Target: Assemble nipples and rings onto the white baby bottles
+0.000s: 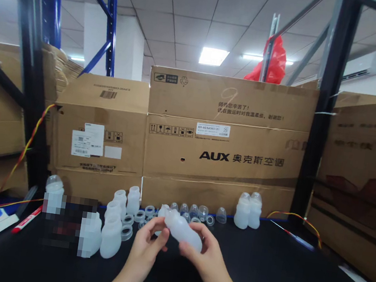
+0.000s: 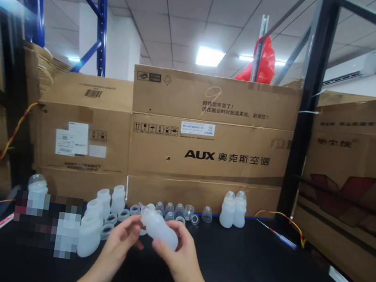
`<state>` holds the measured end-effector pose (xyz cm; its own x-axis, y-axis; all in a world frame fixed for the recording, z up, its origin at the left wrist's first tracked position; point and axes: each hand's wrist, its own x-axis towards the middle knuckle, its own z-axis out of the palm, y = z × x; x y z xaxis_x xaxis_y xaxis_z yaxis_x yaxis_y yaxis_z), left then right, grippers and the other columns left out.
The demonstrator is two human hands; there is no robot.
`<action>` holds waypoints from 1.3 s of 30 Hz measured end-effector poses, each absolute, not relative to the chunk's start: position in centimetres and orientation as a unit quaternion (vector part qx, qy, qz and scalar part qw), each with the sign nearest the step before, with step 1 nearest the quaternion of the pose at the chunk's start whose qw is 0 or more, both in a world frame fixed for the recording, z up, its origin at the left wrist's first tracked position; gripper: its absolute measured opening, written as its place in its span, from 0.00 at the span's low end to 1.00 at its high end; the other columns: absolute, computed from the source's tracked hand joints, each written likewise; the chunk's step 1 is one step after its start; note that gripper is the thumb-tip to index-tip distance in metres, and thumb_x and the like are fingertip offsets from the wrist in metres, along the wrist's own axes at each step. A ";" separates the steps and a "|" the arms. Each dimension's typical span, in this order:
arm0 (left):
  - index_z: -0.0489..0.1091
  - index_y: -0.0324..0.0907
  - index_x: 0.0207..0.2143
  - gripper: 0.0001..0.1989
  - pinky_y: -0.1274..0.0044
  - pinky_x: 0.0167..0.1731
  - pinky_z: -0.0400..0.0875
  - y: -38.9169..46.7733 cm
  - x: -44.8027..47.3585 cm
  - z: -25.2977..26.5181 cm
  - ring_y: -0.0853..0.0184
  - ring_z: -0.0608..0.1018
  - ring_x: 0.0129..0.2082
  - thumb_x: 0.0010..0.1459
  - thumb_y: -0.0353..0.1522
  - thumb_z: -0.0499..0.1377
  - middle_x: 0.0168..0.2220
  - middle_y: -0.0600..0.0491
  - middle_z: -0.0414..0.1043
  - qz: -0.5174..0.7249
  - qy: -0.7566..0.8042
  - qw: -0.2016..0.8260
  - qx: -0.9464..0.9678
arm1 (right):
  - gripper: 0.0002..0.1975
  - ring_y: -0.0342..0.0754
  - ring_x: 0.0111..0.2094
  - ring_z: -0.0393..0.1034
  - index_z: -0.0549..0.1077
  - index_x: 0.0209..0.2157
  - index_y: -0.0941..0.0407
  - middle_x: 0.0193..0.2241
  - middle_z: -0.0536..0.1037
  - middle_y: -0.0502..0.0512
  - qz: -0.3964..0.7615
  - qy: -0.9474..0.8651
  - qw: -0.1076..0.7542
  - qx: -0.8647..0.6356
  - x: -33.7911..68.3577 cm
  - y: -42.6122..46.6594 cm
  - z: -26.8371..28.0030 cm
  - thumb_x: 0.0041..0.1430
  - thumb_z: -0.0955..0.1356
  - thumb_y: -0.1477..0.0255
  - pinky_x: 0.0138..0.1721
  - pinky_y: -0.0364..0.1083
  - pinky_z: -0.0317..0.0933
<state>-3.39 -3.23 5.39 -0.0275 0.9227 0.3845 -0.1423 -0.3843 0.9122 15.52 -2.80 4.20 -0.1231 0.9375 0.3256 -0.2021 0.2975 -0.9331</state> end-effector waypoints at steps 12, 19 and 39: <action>0.84 0.37 0.33 0.25 0.80 0.30 0.67 -4.1 -3.2 6.4 0.67 0.76 0.28 0.43 0.50 0.76 0.29 0.50 0.81 0.613 0.386 0.478 0.497 | 0.32 0.46 0.21 0.74 0.76 0.41 0.61 0.29 0.82 0.57 0.715 -0.537 0.363 -0.261 14.5 -4.1 4.2 0.51 0.75 0.46 0.22 0.42 0.67; 0.83 0.34 0.31 0.31 0.83 0.16 0.55 -4.5 -3.0 6.3 0.75 0.66 0.17 0.41 0.55 0.75 0.21 0.54 0.72 0.570 0.371 0.552 0.483 | 0.35 0.40 0.14 0.67 0.78 0.46 0.65 0.20 0.79 0.54 0.876 -0.369 0.235 -0.202 14.4 -3.9 3.7 0.61 0.64 0.45 0.15 0.38 0.48; 0.77 0.37 0.49 0.31 0.68 0.50 0.72 -1.9 -3.2 3.6 0.52 0.79 0.46 0.55 0.52 0.67 0.45 0.44 0.81 0.521 0.457 0.373 0.618 | 0.18 0.57 0.56 0.72 0.77 0.55 0.54 0.54 0.79 0.62 0.137 -0.783 0.424 -0.434 15.5 -1.4 1.4 0.65 0.67 0.73 0.60 0.56 0.65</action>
